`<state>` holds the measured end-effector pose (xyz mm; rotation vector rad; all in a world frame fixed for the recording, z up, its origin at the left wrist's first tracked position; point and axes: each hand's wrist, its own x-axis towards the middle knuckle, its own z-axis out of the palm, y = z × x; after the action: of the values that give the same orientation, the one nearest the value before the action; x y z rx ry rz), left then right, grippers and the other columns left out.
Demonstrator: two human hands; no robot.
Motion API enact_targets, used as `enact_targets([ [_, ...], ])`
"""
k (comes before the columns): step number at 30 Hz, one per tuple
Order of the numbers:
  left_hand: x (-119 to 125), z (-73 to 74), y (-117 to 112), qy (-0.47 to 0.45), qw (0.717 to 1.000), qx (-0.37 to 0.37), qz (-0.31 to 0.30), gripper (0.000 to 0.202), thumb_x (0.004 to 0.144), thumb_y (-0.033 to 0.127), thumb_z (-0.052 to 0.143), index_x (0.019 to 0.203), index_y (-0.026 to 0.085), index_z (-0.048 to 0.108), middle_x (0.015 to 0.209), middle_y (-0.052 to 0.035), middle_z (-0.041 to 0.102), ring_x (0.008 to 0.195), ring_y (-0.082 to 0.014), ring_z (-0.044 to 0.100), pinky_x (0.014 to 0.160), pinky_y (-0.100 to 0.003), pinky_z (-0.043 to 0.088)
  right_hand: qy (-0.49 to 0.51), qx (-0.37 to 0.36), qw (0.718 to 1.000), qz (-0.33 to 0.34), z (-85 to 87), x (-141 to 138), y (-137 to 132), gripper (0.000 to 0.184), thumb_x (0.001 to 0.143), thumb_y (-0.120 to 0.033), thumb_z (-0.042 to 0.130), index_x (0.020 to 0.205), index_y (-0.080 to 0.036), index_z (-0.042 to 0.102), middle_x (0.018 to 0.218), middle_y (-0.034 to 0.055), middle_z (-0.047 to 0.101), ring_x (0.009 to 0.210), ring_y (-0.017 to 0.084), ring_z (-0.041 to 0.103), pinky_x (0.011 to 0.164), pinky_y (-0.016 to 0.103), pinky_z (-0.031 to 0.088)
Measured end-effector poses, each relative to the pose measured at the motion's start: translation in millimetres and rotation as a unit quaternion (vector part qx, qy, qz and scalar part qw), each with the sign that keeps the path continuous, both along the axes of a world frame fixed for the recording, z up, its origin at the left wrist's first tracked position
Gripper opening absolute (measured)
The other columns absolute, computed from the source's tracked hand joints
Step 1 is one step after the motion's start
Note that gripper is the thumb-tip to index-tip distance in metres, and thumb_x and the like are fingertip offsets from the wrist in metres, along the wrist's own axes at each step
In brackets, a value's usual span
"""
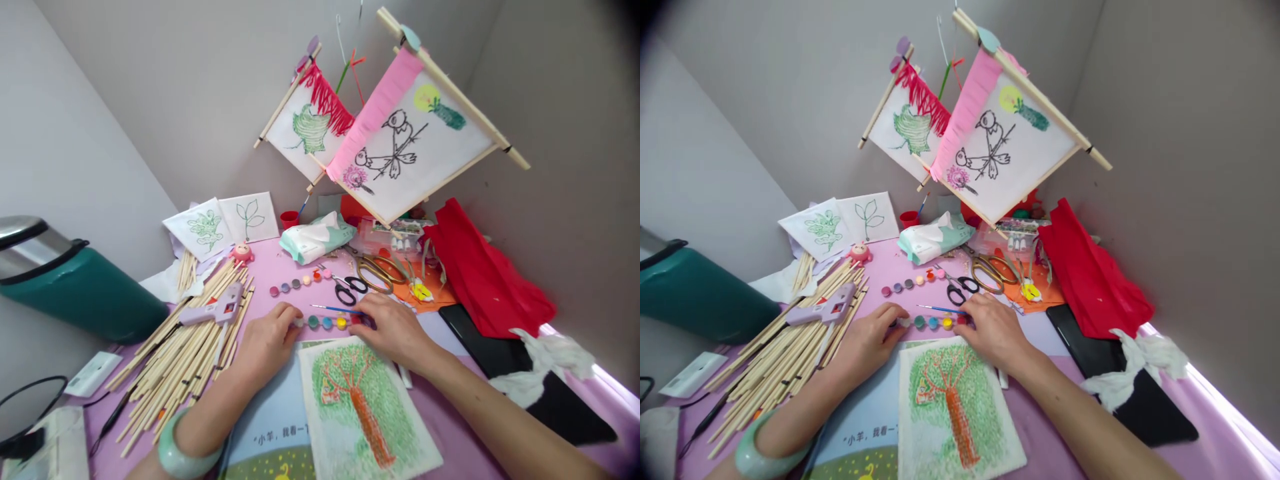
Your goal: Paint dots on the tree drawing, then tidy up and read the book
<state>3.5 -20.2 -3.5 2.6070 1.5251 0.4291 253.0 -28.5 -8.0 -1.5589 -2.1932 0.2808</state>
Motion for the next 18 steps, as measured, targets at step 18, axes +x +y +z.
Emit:
enact_targets([
  [18, 18, 16.9, -9, -0.021, 0.98, 0.165, -0.11, 0.052, 0.081, 0.049, 0.06, 0.121, 0.015, 0.057, 0.084, -0.0085, 0.071, 0.076, -0.0229, 0.057, 0.068, -0.034, 0.044, 0.491, -0.223, 0.841, -0.033, 13.8, -26, -17, 0.024, 0.073, -0.042, 0.065, 0.078, -0.018, 0.064, 0.074, 0.0014, 0.067, 0.06, 0.011, 0.055, 0.056, 0.025, 0.04],
])
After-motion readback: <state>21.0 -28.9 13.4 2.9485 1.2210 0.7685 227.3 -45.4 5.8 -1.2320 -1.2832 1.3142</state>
